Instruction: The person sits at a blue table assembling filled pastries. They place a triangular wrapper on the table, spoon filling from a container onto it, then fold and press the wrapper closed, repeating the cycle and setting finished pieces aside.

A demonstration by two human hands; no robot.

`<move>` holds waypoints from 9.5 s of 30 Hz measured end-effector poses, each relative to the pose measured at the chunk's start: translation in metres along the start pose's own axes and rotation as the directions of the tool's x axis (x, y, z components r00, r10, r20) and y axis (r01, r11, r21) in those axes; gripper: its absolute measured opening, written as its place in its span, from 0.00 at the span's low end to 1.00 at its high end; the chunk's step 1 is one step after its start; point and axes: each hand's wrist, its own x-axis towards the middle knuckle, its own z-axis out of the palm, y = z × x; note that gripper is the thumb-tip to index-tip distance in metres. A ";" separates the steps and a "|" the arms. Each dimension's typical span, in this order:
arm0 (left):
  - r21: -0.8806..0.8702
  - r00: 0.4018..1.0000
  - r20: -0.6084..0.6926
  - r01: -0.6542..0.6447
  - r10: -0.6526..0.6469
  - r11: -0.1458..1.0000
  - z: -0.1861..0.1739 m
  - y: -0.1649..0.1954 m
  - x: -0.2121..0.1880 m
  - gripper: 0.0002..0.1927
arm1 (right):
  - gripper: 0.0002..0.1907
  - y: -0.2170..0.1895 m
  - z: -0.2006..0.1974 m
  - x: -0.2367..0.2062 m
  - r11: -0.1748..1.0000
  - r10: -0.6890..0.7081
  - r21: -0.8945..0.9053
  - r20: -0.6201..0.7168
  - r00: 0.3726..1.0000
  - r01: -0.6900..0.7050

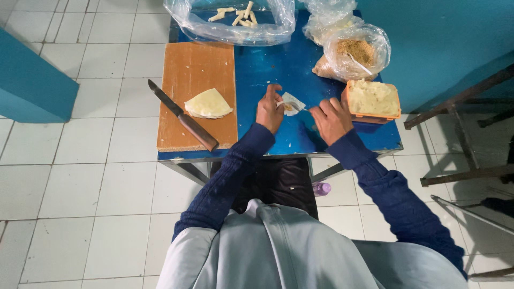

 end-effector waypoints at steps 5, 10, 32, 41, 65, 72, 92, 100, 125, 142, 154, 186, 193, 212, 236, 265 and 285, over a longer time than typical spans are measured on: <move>0.001 0.999 0.039 0.025 -0.025 1.000 -0.002 -0.001 0.000 0.27 | 0.04 0.000 -0.015 0.004 0.999 -0.004 -0.038 0.005 1.000 0.004; -0.082 0.995 0.092 0.039 -0.032 0.996 -0.005 -0.004 0.001 0.29 | 0.05 0.049 -0.027 -0.003 0.949 0.119 -0.279 -0.112 0.987 -0.146; 0.282 0.955 0.234 -0.247 0.184 0.927 -0.017 0.025 -0.011 0.20 | 0.04 0.018 0.063 0.024 0.936 0.262 0.221 0.081 0.962 -0.273; 0.308 0.947 0.254 -0.273 0.198 0.911 -0.024 0.039 -0.010 0.17 | 0.04 0.016 0.071 0.030 0.725 0.388 0.564 0.141 0.911 -0.396; 0.355 0.934 0.303 -0.297 0.191 0.887 -0.024 0.038 -0.006 0.20 | 0.04 0.026 0.074 0.046 0.770 0.200 0.571 0.209 0.957 -0.285; 0.441 0.922 0.324 -0.344 0.211 0.829 -0.018 0.031 -0.004 0.14 | 0.09 0.032 0.058 0.043 0.715 0.041 0.671 0.240 0.970 -0.196; 0.344 0.924 0.336 -0.301 0.182 0.890 -0.025 0.036 0.001 0.23 | 0.07 0.027 0.073 0.050 0.754 0.215 0.572 0.249 0.944 -0.323; 0.378 0.935 0.287 -0.310 0.208 0.872 -0.013 0.016 0.008 0.10 | 0.06 0.020 0.073 0.058 0.782 0.249 0.524 0.233 0.940 -0.337; 0.218 0.970 0.241 -0.053 -0.001 0.974 -0.006 0.001 0.026 0.04 | 0.06 0.013 0.068 0.045 0.881 0.098 0.451 0.125 0.987 -0.145; 0.160 0.981 0.166 -0.129 0.102 0.979 -0.003 0.001 0.013 0.10 | 0.05 0.026 0.076 0.053 0.851 0.045 0.509 0.177 0.983 -0.131; 0.431 0.988 0.083 -0.151 0.127 0.890 -0.014 0.031 0.004 0.12 | 0.04 0.019 0.084 0.041 0.935 -0.020 0.353 -0.007 1.000 0.021; 0.870 0.974 0.102 0.010 -0.200 0.493 -0.206 0.043 0.004 0.25 | 0.46 0.032 0.083 0.085 0.726 0.173 0.581 0.362 0.916 -0.367; 0.854 0.934 0.178 0.010 -0.310 0.520 -0.210 0.015 0.016 0.33 | 0.35 0.046 0.077 0.191 -0.047 0.372 0.934 0.345 0.862 -0.354; -0.429 0.955 0.212 0.282 -0.208 0.858 -0.158 -0.017 0.033 0.22 | 0.19 -0.128 0.012 0.122 0.813 0.094 0.577 -0.268 0.959 0.081; -0.294 0.974 -0.013 0.214 -0.227 0.932 -0.050 0.044 -0.068 0.34 | 0.21 -0.049 0.041 0.038 0.487 0.363 0.614 0.505 0.783 -0.621; -0.935 0.863 0.338 0.353 -0.377 -0.029 0.002 0.012 -0.065 0.26 | 0.25 -0.034 0.037 0.021 0.223 0.498 0.801 0.396 0.771 -0.555; -0.901 0.866 0.039 0.246 -0.498 0.357 -0.017 0.038 -0.071 0.14 | 0.05 -0.079 0.019 0.031 0.740 0.350 0.607 0.022 0.937 -0.291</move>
